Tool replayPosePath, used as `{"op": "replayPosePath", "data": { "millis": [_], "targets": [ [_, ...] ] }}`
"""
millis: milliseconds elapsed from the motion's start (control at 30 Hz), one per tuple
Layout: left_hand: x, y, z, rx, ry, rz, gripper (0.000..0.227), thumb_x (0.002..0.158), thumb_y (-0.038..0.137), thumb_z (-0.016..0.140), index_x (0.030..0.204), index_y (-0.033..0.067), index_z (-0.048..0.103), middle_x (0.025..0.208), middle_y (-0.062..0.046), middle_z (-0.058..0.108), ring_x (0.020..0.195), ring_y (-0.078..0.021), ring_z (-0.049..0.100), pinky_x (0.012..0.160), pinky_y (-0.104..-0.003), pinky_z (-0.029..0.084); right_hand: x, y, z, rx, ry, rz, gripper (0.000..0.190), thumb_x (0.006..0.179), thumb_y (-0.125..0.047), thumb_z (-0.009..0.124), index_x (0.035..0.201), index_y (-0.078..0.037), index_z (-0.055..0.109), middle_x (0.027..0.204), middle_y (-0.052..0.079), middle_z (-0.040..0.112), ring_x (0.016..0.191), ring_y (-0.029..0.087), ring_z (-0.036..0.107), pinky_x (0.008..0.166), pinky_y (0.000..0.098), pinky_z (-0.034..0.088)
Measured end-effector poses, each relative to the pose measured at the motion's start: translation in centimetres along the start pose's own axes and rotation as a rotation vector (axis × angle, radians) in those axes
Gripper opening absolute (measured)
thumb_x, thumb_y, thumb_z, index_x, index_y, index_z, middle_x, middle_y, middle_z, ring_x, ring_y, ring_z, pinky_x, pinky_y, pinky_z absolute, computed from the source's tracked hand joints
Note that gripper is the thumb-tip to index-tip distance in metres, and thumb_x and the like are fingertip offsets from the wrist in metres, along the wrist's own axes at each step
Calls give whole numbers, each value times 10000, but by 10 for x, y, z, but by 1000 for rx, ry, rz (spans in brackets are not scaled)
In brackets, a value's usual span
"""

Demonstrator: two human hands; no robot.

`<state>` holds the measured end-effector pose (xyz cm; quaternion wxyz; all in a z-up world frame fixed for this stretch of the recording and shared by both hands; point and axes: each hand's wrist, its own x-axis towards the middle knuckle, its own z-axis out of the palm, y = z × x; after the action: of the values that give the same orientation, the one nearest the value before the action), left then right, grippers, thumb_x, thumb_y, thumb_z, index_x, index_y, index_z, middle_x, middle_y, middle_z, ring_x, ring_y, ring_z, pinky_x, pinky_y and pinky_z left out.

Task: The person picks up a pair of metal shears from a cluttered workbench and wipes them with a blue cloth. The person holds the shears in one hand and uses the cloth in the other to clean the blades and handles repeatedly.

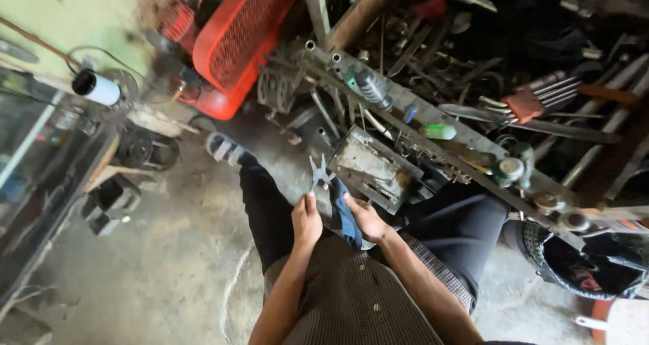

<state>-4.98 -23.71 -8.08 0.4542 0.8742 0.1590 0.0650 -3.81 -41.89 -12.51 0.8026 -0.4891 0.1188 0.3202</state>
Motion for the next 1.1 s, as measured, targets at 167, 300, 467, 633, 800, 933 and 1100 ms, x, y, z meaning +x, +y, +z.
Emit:
{"op": "replayPosePath", "data": {
  "millis": [167, 300, 467, 633, 800, 933, 1100],
  "targets": [
    [1, -13, 0, 24, -82, 17, 362, 1069, 305, 489, 1089, -6, 672, 895, -263, 700, 819, -437, 688, 711, -471, 537, 7, 9, -21, 200, -109, 219, 648, 1066, -628, 492, 1135, -21, 710, 867, 59, 718, 660, 181, 650, 561, 331, 541],
    [-12, -16, -2, 13, -193, 193, 300, 1077, 261, 521, 1002, -1, 648, 848, -258, 685, 788, -458, 666, 670, -486, 518, 6, -4, -18, 487, -218, 373, 623, 1000, -605, 497, 1134, -39, 720, 931, 74, 769, 722, 199, 720, 612, 350, 605],
    [-10, -17, -8, 0, -135, 192, 288, 1070, 244, 546, 964, -6, 643, 845, -271, 675, 788, -464, 663, 659, -496, 506, 9, -19, 8, 455, -205, 290, 585, 1024, -560, 511, 1208, -46, 722, 988, 62, 767, 760, 173, 709, 619, 324, 589],
    [-2, 11, -18, -53, 10, -20, 370, 1077, 295, 504, 957, -21, 653, 863, -287, 678, 780, -474, 655, 679, -521, 516, -2, -14, 22, -488, 12, -71, 637, 1037, -574, 535, 1173, 25, 705, 922, 159, 721, 721, 179, 637, 673, 358, 516],
    [-6, 11, -6, -4, -53, -37, 404, 1075, 347, 491, 1002, -14, 655, 848, -286, 678, 767, -473, 660, 645, -521, 512, 0, -7, 20, -877, 162, -213, 566, 1026, -525, 587, 1030, 37, 655, 876, 262, 677, 854, 371, 685, 764, 439, 514],
    [-23, 35, 6, 40, -201, -44, 429, 1078, 398, 476, 1029, 16, 665, 821, -253, 700, 727, -435, 688, 629, -499, 523, -5, -23, 40, -832, 294, -246, 465, 992, -450, 604, 1154, -14, 595, 765, 248, 678, 703, 404, 684, 668, 474, 516],
    [-28, 70, 7, -42, -209, -77, 436, 1039, 426, 464, 1100, 52, 680, 792, -247, 700, 691, -422, 704, 604, -496, 525, -6, -19, 43, -689, 329, -505, 342, 1020, -325, 593, 1183, -32, 526, 680, 210, 674, 557, 380, 674, 514, 483, 502]
  ]
}}
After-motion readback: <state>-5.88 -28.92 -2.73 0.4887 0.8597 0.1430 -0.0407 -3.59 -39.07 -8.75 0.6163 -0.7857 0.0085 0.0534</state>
